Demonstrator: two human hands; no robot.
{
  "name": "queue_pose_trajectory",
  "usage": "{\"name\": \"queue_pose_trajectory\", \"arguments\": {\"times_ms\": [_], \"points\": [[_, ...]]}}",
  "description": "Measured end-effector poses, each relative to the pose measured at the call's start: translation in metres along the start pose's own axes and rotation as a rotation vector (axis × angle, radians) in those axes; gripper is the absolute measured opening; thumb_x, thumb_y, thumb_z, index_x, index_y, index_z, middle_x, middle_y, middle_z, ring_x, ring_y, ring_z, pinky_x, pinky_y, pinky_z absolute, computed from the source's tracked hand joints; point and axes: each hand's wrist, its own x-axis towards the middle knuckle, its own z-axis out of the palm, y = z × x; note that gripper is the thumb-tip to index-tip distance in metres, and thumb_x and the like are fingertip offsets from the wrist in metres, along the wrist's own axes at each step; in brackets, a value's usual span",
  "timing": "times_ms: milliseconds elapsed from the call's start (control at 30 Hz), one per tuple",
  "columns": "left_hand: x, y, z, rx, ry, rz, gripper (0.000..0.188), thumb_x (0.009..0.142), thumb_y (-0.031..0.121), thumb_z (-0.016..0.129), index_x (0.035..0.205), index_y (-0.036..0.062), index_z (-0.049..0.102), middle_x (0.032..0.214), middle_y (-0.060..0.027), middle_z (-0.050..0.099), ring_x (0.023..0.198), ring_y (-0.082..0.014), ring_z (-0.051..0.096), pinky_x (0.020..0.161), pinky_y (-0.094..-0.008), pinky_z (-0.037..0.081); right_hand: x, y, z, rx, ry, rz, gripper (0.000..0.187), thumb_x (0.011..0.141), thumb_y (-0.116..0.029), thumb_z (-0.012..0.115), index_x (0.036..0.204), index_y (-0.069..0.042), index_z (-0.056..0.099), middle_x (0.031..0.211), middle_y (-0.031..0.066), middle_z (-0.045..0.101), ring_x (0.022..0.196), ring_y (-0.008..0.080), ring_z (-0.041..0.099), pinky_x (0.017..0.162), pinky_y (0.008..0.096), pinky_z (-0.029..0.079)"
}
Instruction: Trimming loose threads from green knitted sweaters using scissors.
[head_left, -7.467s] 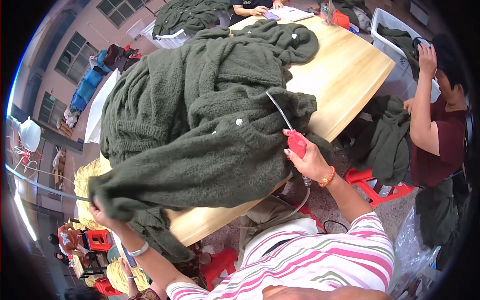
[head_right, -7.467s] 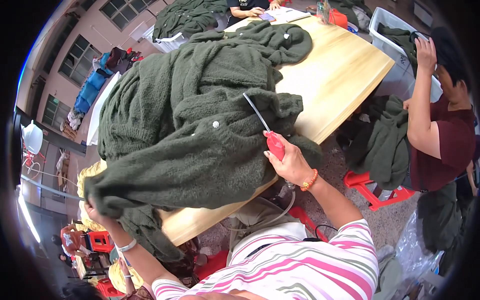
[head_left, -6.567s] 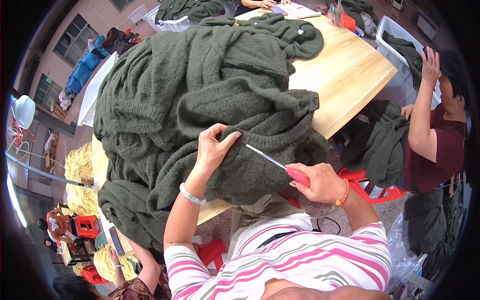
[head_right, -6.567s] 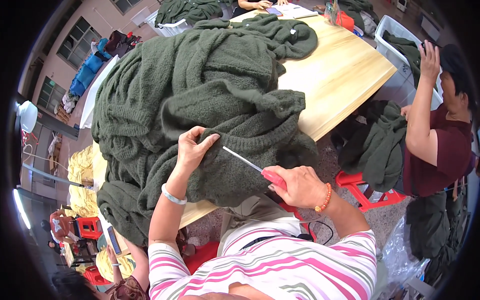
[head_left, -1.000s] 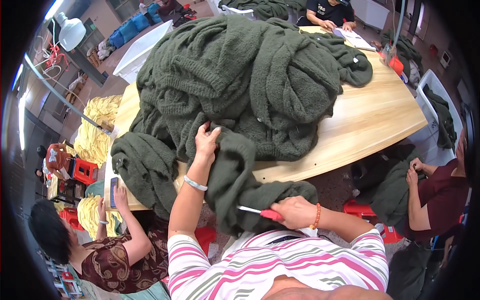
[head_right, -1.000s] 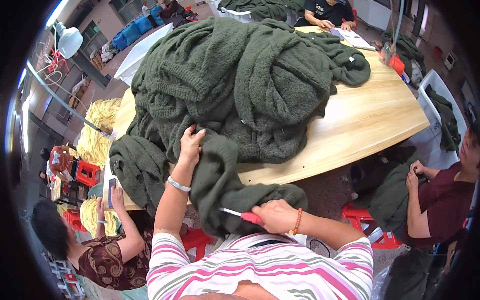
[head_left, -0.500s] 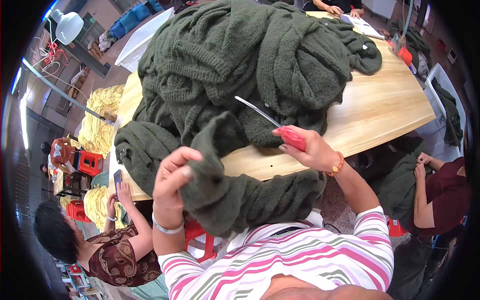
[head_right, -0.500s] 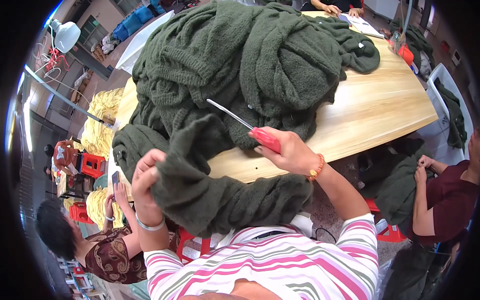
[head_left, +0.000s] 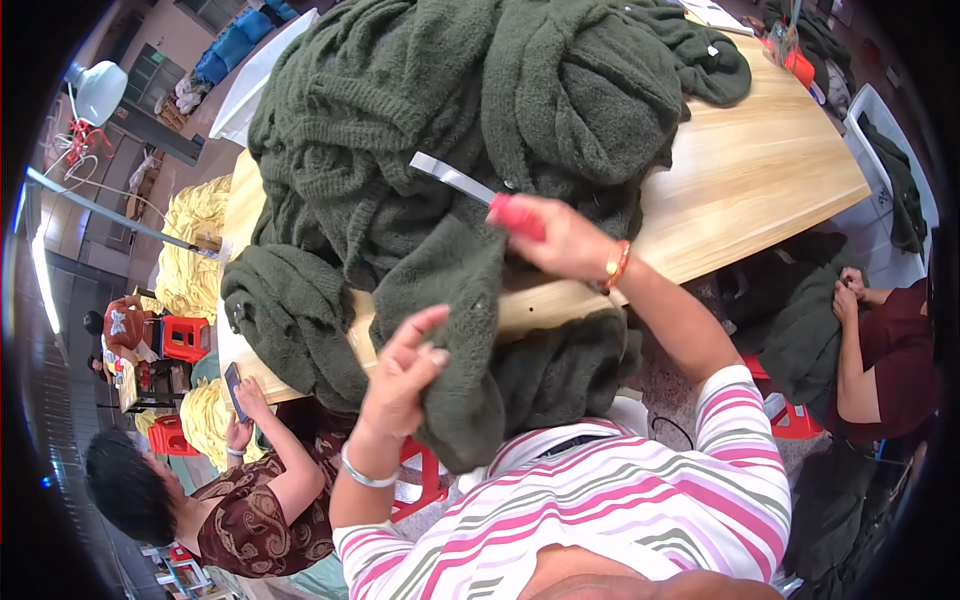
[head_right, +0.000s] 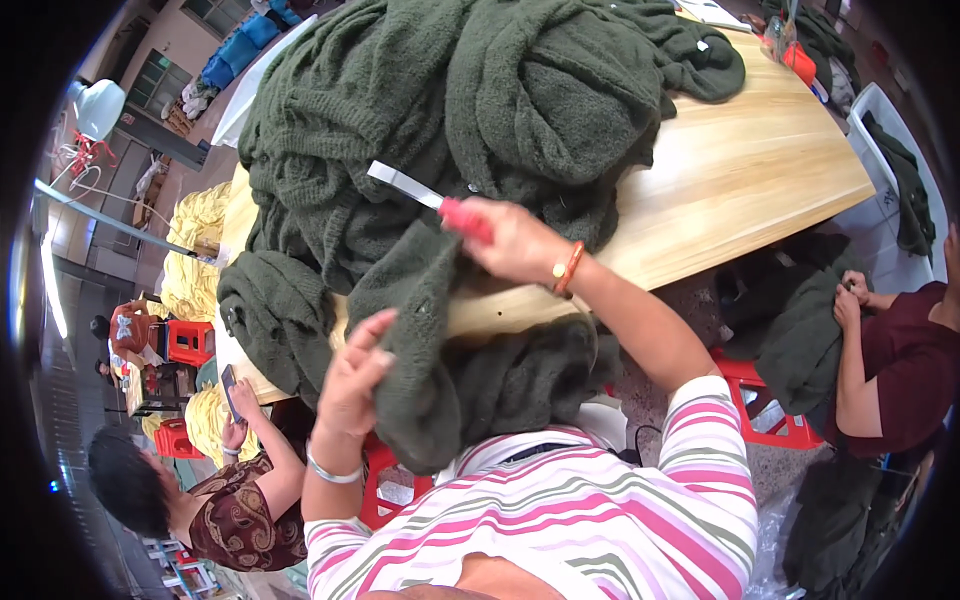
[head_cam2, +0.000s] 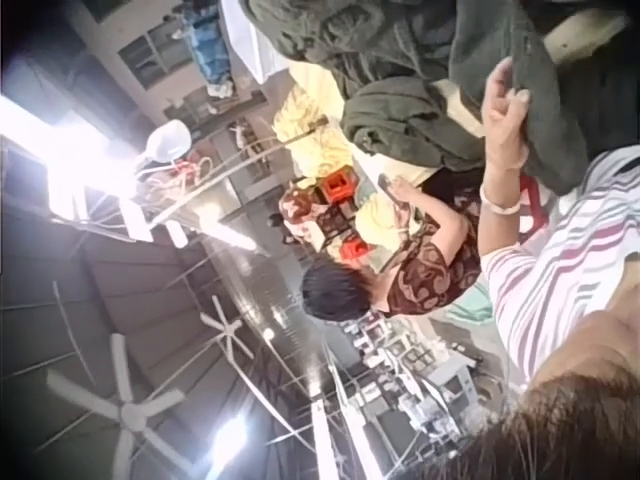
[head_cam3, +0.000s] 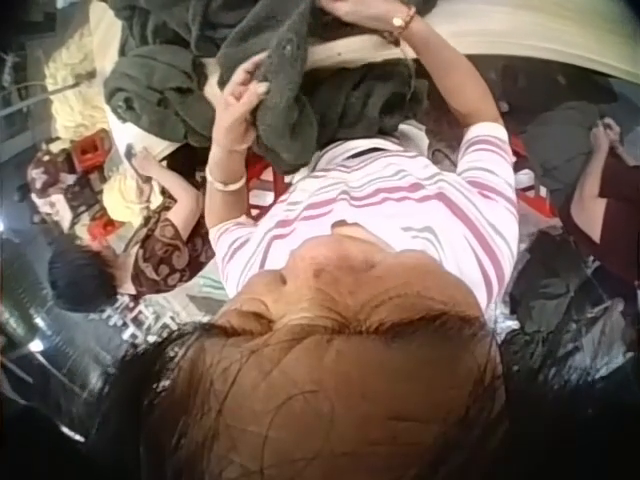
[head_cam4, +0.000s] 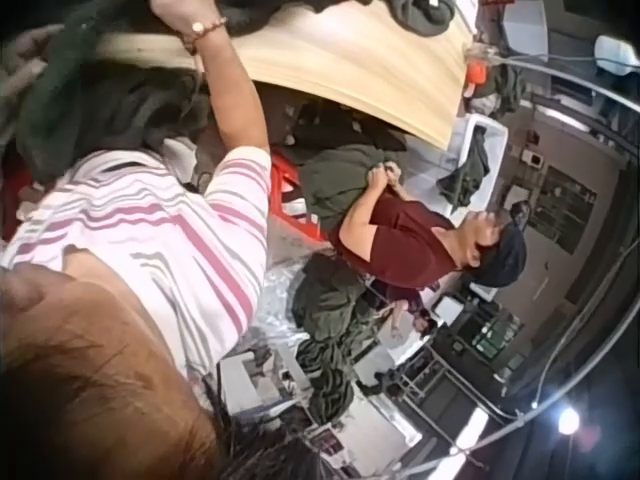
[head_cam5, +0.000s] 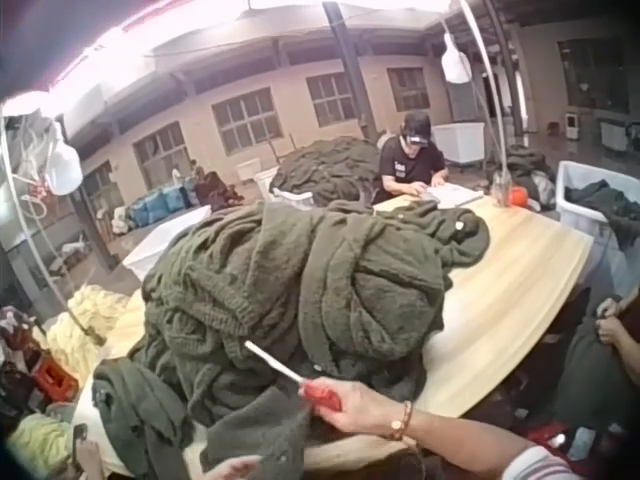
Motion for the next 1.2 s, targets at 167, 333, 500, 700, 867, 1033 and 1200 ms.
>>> {"name": "queue_pose_trajectory", "arguments": {"times_ms": [167,333,500,700,867,1033,1200], "points": [[0.007,-0.072,-0.002,0.168,-0.127,-0.377,0.047,0.090,0.014,0.067,0.130,0.0000,0.046,0.101,0.0003,0.061,0.082,-0.0022,0.055,0.069,-0.0176,0.043,0.006,0.010,-0.033,-0.067,0.173,0.054,0.040,0.086,0.000,0.062,0.125,0.000,0.055,0.118,0.0075,0.065,0.110,0.0125,0.059,0.097,0.0284,0.046],[0.056,-0.098,0.026,0.368,-0.136,-0.187,0.047,0.091,0.026,0.069,0.125,-0.0019,0.052,0.103,-0.0007,0.060,0.087,-0.0039,0.055,0.075,-0.0201,0.046,0.001,0.016,-0.015,-0.342,0.102,0.045,0.044,0.084,-0.008,0.066,0.127,-0.005,0.055,0.109,0.0184,0.067,0.106,0.0356,0.062,0.091,0.0365,0.049],[0.099,-0.097,0.062,1.193,0.054,0.133,0.053,0.084,0.035,0.073,0.115,-0.0049,0.058,0.090,-0.0160,0.067,0.084,-0.0268,0.065,0.076,-0.0374,0.051,-0.021,0.011,-0.027,-0.350,0.134,0.110,0.044,0.085,-0.011,0.066,0.127,-0.005,0.055,0.108,0.0205,0.066,0.105,0.0359,0.063,0.089,0.0375,0.049],[0.133,-0.124,0.036,1.256,0.076,0.254,0.034,0.084,0.022,0.068,0.108,-0.0009,0.061,0.091,-0.0197,0.069,0.088,-0.0364,0.067,0.079,-0.0440,0.052,-0.065,-0.005,-0.050,-0.375,0.296,0.085,0.042,0.087,-0.010,0.065,0.127,-0.002,0.054,0.104,0.0165,0.068,0.095,0.0289,0.067,0.086,0.0348,0.050],[0.103,-0.125,-0.012,-0.113,-0.003,-0.174,0.026,0.091,0.004,0.061,0.116,0.0000,0.058,0.103,-0.0078,0.068,0.087,-0.0142,0.067,0.079,-0.0277,0.055,-0.119,-0.037,-0.073,-0.412,0.307,0.173,0.042,0.089,-0.012,0.066,0.127,-0.002,0.054,0.094,0.0151,0.068,0.083,0.0271,0.067,0.078,0.0341,0.051],[0.090,-0.132,-0.009,-0.175,0.151,-0.103,0.022,0.090,0.004,0.064,0.111,0.0013,0.061,0.100,-0.0051,0.069,0.081,-0.0085,0.063,0.074,-0.0207,0.051,-0.164,-0.055,-0.064,-0.682,0.005,0.356,0.041,0.086,-0.024,0.069,0.121,-0.006,0.057,0.083,0.0215,0.065,0.077,0.0388,0.065,0.068,0.0412,0.052],[0.095,-0.145,-0.005,-0.168,0.168,-0.014,0.017,0.088,0.000,0.067,0.105,-0.0001,0.065,0.094,-0.0038,0.069,0.081,-0.0080,0.063,0.073,-0.0206,0.049,-0.179,-0.072,-0.039,-0.714,-0.323,0.531,0.038,0.090,-0.036,0.062,0.120,-0.014,0.056,0.080,0.0198,0.068,0.078,0.0416,0.065,0.073,0.0512,0.050]]}}
